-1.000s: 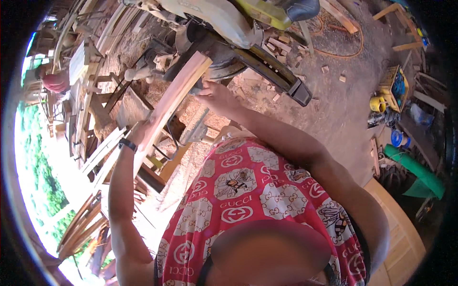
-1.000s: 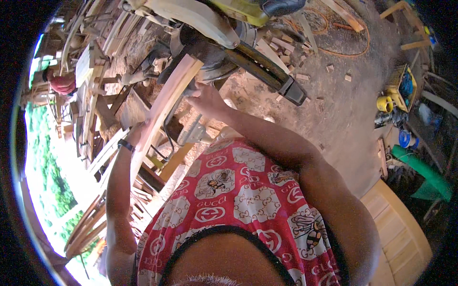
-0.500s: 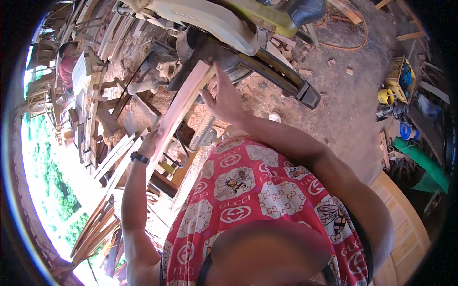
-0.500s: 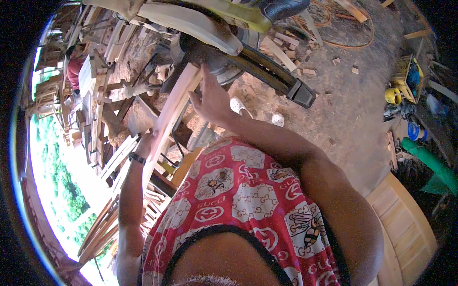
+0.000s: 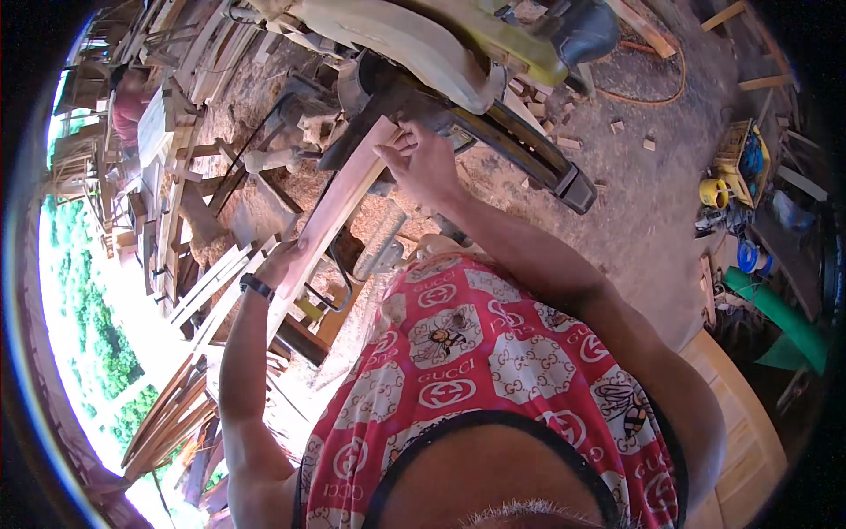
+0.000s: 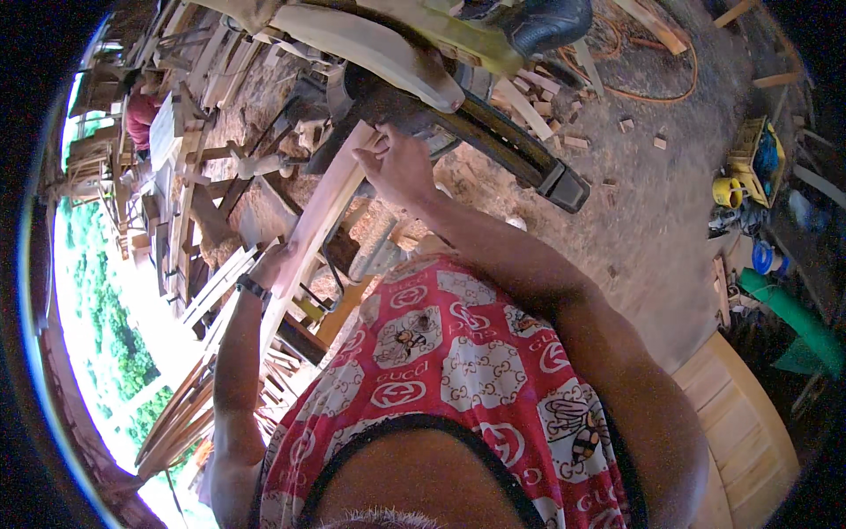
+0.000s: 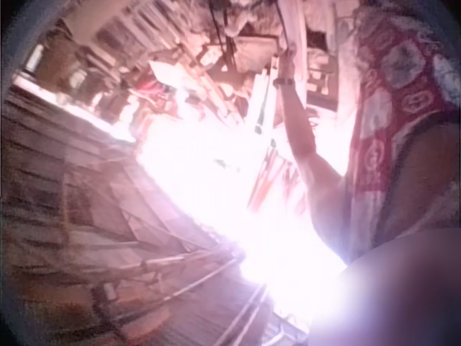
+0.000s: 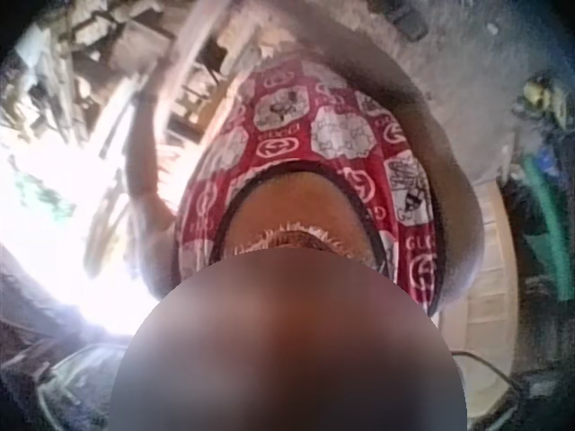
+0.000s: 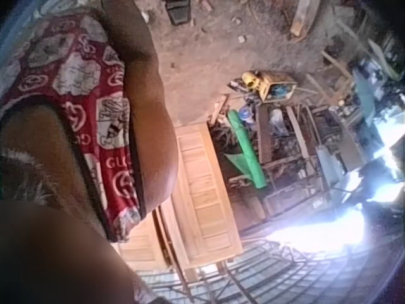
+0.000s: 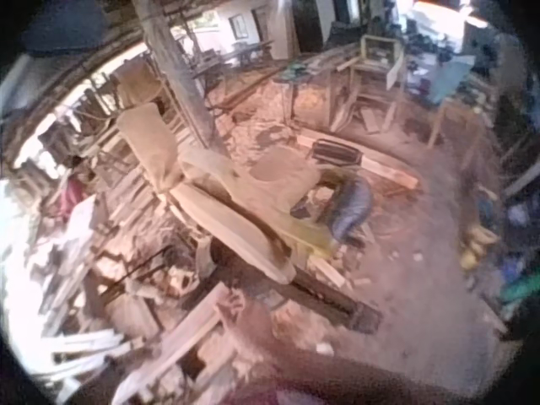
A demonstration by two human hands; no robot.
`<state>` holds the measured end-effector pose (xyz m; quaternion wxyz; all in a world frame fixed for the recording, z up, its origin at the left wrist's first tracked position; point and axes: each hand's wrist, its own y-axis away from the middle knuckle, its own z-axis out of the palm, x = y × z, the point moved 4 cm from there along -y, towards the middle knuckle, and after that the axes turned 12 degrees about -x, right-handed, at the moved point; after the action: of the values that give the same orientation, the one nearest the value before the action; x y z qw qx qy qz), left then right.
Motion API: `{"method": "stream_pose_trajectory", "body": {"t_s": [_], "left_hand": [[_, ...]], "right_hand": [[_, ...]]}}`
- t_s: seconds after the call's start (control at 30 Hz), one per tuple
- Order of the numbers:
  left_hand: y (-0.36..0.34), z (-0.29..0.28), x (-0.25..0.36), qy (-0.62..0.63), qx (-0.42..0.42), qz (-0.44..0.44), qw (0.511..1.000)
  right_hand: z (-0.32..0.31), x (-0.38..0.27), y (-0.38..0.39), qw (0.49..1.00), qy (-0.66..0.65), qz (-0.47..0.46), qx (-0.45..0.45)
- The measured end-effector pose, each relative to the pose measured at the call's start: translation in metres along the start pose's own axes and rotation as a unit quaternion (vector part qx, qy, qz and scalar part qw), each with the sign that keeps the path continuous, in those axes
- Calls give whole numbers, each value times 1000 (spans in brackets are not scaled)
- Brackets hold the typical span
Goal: Cutting wood planks with a miter saw and sorting lumber in a workshop.
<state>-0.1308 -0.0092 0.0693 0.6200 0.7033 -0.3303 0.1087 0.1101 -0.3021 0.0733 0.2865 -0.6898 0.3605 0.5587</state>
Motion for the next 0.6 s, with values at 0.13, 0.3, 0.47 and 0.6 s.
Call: {"method": "stream_pose_trajectory", "body": {"t_s": [0.13,0.3,0.47,0.6], "left_hand": [[-2,-3,-3,2,-30,17,999],[-3,-5,-11,13,-17,20,1000],[4,8,20,-22,-5,20,1000],[-3,-5,-7,-86,-13,23,996]], "right_hand": [[2,-5,-3,998,55,-6,29],[-1,-16,-4,996,86,0,38],[-5,-10,-6,993,101,64,12],[-8,-21,-2,995,89,41,13]]}}
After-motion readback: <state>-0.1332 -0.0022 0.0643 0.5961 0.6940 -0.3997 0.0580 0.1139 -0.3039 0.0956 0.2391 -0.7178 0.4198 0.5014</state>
